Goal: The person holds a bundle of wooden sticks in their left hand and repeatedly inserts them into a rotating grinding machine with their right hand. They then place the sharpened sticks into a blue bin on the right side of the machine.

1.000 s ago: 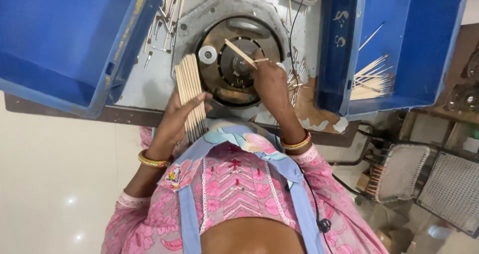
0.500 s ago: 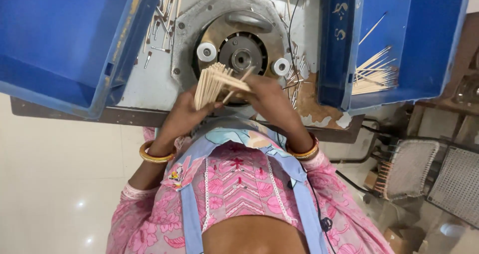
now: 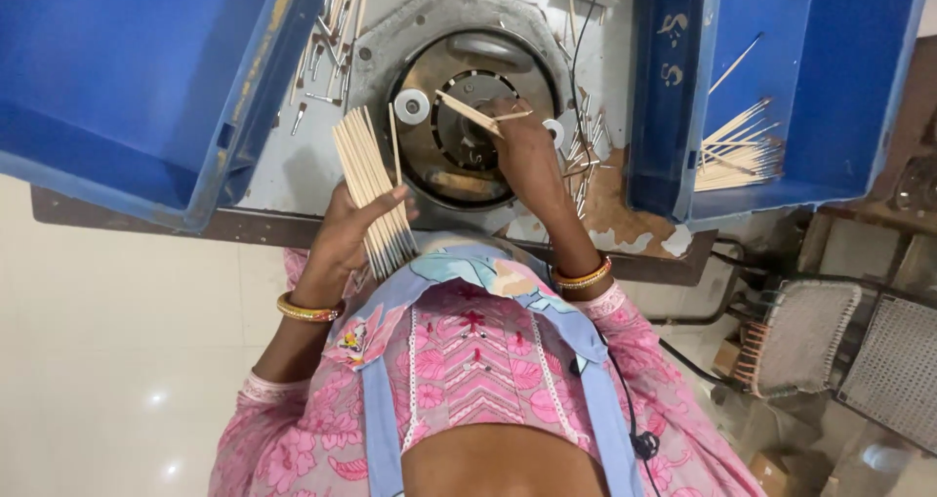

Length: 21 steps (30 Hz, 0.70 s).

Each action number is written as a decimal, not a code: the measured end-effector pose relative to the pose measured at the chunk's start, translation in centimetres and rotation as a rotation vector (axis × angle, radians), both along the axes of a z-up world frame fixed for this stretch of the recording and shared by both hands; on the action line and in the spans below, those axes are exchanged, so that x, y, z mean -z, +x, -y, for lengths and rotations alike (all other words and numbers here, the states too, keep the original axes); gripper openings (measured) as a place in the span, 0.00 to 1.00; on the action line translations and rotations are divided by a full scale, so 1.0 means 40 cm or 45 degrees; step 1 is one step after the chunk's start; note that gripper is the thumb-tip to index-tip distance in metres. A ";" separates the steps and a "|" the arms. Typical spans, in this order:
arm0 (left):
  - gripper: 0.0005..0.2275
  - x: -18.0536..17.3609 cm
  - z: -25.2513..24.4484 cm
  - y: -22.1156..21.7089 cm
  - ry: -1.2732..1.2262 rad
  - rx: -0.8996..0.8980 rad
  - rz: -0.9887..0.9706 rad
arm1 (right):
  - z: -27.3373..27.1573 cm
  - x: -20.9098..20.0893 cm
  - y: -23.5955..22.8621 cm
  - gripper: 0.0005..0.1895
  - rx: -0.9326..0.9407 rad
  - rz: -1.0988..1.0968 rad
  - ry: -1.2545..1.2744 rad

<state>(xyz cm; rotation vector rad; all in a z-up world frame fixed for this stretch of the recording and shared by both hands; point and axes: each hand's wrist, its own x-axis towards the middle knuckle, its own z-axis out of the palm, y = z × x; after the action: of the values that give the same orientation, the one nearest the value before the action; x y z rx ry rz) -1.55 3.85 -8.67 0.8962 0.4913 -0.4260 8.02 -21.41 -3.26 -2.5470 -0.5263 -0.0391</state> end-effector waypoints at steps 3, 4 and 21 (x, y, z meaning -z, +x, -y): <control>0.14 -0.039 0.017 -0.007 -0.049 0.069 0.033 | -0.024 -0.081 -0.038 0.09 0.057 -0.114 0.194; 0.14 -0.061 0.024 -0.003 0.056 0.109 0.114 | -0.042 -0.129 -0.042 0.08 0.142 -0.289 0.283; 0.16 -0.007 0.007 -0.020 -0.051 -0.023 -0.039 | 0.026 0.041 -0.024 0.24 0.057 -0.029 -0.127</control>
<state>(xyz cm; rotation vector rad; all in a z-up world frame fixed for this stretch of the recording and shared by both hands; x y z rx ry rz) -2.35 3.58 -8.40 0.8468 0.5170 -0.4320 7.07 -22.45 -4.88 -2.6529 -0.4731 0.0005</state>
